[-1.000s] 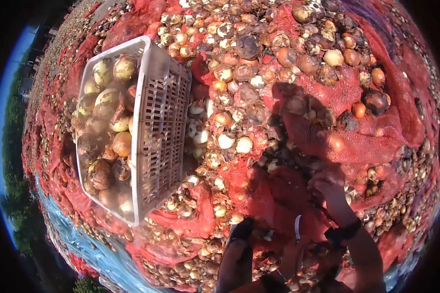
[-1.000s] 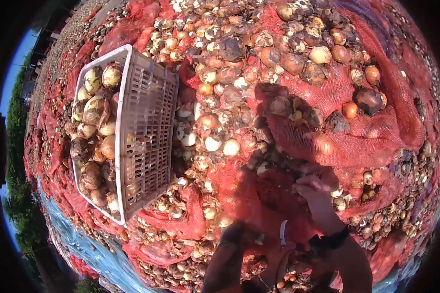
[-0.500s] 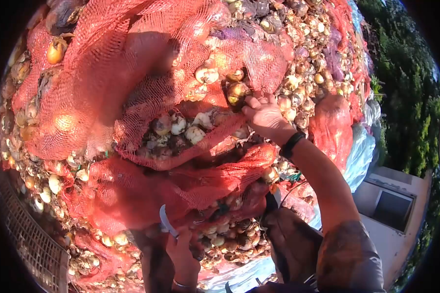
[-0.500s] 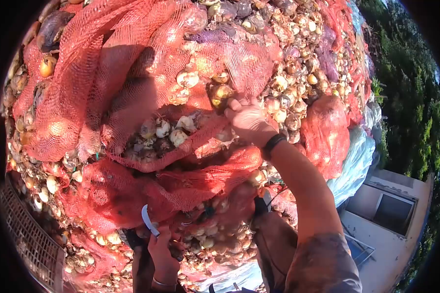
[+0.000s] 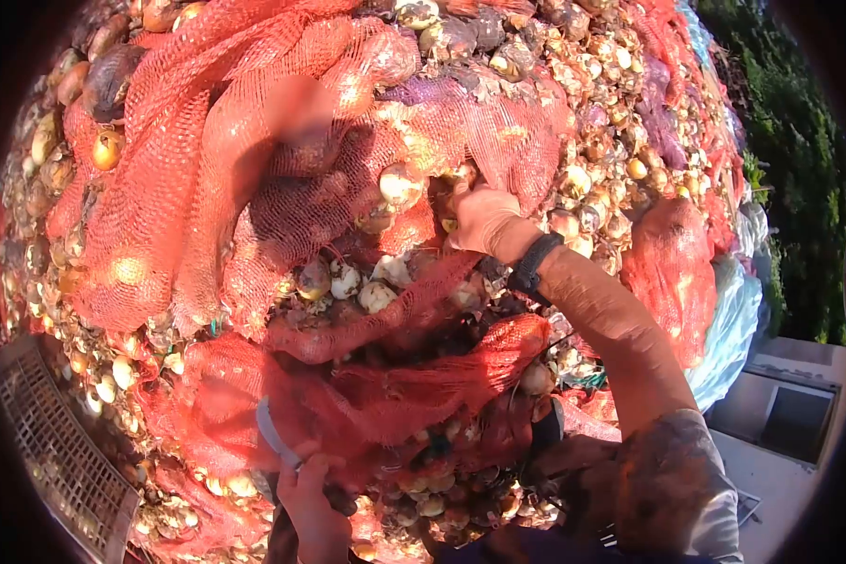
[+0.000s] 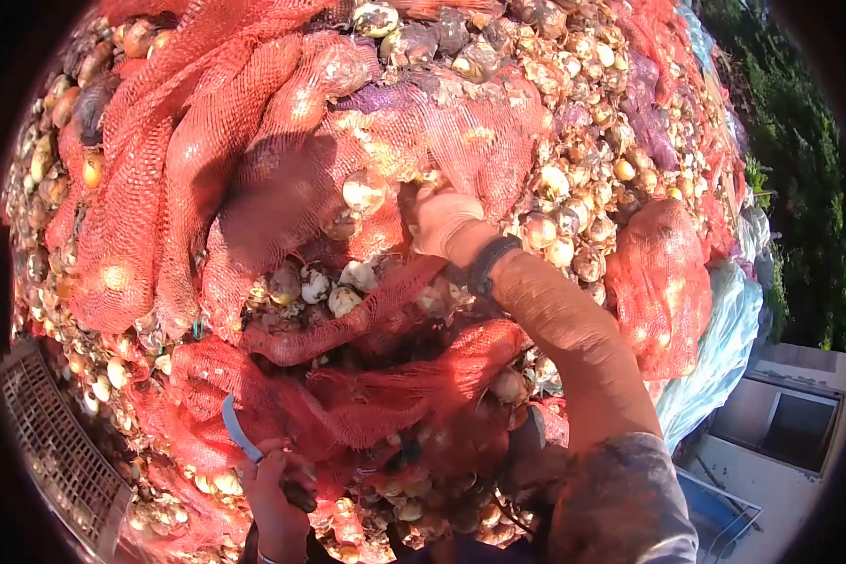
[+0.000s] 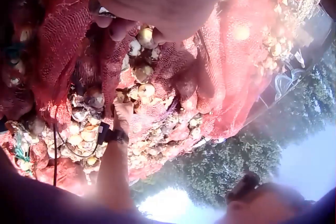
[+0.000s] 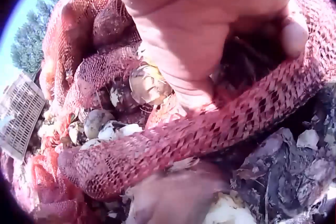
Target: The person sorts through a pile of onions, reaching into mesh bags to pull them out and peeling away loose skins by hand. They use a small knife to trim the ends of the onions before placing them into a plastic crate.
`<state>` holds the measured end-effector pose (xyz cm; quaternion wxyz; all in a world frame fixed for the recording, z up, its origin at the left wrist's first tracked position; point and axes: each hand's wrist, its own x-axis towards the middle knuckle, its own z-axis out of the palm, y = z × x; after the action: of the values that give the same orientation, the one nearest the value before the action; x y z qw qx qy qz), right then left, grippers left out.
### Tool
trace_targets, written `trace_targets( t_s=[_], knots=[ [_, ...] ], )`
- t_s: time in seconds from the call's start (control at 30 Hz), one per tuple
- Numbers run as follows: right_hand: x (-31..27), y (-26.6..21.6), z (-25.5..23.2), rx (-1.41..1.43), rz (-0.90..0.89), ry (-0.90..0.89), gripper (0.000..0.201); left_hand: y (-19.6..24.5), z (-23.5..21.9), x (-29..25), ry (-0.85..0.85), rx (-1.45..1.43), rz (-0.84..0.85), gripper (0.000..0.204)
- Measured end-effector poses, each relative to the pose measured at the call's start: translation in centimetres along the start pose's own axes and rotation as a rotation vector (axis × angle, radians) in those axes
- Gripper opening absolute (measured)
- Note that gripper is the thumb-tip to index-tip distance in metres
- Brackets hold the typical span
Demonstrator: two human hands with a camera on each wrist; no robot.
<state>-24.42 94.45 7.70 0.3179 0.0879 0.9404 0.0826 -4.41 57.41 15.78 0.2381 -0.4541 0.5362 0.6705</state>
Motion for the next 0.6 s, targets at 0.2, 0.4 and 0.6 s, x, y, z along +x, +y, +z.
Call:
trace_targets(
  t_s=[0.2, 0.4, 0.6],
  knots=[
    [0.8, -0.1, 1.0, 0.137, -0.019, 0.155, 0.068, 0.2, -0.1, -1.9, -0.022, -0.124, 0.189, 0.023],
    [-0.8, 1.5, 1.8, 0.882, -0.411, 0.001, 0.079, -2.5, 0.3, -2.8, -0.059, -0.170, 0.324, 0.027],
    [-0.9, 2.5, 3.1, 1.861, -0.553, -0.256, 0.068, -3.0, -1.8, -3.3, -0.067, -0.322, 0.135, 0.023]
  ],
)
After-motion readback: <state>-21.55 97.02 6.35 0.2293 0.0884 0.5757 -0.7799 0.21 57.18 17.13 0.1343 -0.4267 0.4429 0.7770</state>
